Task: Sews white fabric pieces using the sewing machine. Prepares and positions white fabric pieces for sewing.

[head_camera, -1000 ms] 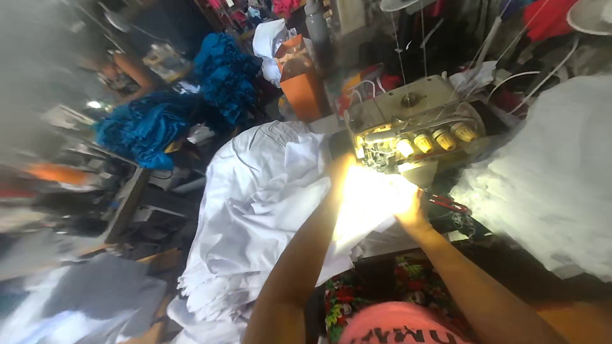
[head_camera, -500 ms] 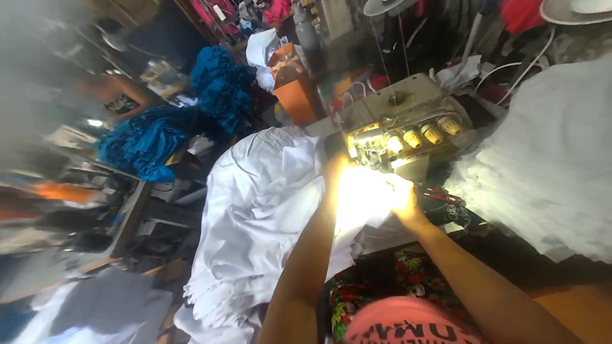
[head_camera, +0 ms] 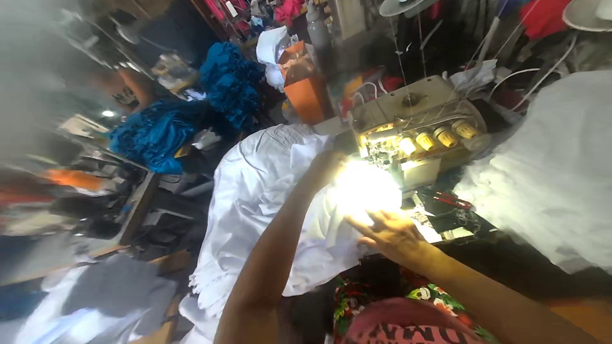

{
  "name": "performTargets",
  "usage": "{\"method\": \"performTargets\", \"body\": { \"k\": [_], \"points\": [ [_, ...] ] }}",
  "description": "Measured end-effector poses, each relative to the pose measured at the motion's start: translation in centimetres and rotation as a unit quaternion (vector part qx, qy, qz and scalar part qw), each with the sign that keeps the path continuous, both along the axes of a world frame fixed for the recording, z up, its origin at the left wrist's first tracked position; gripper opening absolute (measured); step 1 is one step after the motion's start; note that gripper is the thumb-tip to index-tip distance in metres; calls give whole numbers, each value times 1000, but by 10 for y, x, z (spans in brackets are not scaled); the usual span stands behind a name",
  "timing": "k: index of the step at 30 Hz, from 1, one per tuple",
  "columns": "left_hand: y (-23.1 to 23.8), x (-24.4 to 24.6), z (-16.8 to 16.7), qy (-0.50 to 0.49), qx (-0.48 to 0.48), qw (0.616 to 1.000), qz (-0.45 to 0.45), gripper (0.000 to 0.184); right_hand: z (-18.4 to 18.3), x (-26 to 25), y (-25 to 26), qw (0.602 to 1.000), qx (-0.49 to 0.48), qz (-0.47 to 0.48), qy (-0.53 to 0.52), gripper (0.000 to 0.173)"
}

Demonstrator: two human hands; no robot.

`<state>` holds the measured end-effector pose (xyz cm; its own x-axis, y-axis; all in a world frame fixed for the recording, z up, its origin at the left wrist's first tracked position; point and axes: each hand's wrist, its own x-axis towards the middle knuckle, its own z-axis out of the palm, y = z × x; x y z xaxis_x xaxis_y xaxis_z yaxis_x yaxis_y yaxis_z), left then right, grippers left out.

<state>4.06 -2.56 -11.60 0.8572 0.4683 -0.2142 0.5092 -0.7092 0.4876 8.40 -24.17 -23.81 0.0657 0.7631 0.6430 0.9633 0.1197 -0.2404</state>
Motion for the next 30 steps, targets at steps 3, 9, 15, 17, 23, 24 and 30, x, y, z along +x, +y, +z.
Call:
{"method": "performTargets", "body": {
  "k": [3, 9, 15, 17, 23, 24, 30],
  "points": [
    [-13, 2, 9, -120, -202, 969, 80, 21, 13, -4, 11, 997, 20, 65, 23, 25],
    [-2, -14, -19, -235, -452, 851, 130, 15, 23, 5, 5, 987, 78, 132, 53, 21],
    [-6, -10, -26, -273, -493, 816, 129, 15, 7, 4, 16, 987, 76, 142, -4, 20],
    [-4, -16, -23, -291, -509, 801, 125, 14, 29, 3, 14, 975, 140, 124, 120, 15],
    [-37, -52, -3, -473, -546, 680, 128, 27, 56, 34, 12, 898, 280, 17, 339, 23],
    [-53, -60, 2, -479, -541, 683, 109, 33, 49, 34, 17, 907, 270, 20, 323, 33],
    [-112, -75, 8, -462, -529, 708, 71, 59, 6, 4, 51, 950, 239, -73, 188, 37]
  ]
}}
